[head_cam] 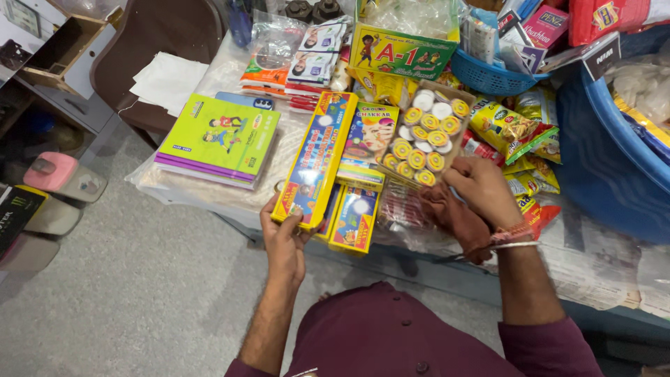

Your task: The person wipes the surfaces of several small cardboard boxes with a brown cloth. They pick up each box, wipe it on all sides, and place it back on a stack on the floor.

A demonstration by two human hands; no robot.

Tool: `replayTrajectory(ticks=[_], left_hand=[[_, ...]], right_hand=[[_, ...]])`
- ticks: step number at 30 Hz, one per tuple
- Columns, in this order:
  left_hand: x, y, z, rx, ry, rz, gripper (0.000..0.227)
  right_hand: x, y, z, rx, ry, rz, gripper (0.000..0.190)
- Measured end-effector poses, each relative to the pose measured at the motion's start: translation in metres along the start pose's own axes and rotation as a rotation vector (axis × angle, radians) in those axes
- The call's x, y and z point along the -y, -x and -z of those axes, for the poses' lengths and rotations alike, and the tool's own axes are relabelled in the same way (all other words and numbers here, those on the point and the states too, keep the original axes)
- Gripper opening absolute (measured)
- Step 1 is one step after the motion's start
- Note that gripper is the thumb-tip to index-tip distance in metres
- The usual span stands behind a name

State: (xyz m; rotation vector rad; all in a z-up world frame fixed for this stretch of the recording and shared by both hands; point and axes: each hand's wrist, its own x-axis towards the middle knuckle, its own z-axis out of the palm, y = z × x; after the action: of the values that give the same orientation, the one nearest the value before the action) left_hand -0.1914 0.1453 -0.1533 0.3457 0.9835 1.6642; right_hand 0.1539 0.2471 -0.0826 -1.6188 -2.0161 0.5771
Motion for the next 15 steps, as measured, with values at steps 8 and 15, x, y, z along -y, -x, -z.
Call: replayTrajectory(ticks=[8,15], left_hand=[[-0.006,0.001,-0.002,0.000,0.088,0.009,0.051],[-0.007,0.002,0.000,0.006,0.092,0.008,0.053]], right_hand=[[-0.018,0.028,0.017,0.101,0.061,-0.197,0.029],[0.032,0.074,0.073,0.010,0.140,-0.207,0.036]])
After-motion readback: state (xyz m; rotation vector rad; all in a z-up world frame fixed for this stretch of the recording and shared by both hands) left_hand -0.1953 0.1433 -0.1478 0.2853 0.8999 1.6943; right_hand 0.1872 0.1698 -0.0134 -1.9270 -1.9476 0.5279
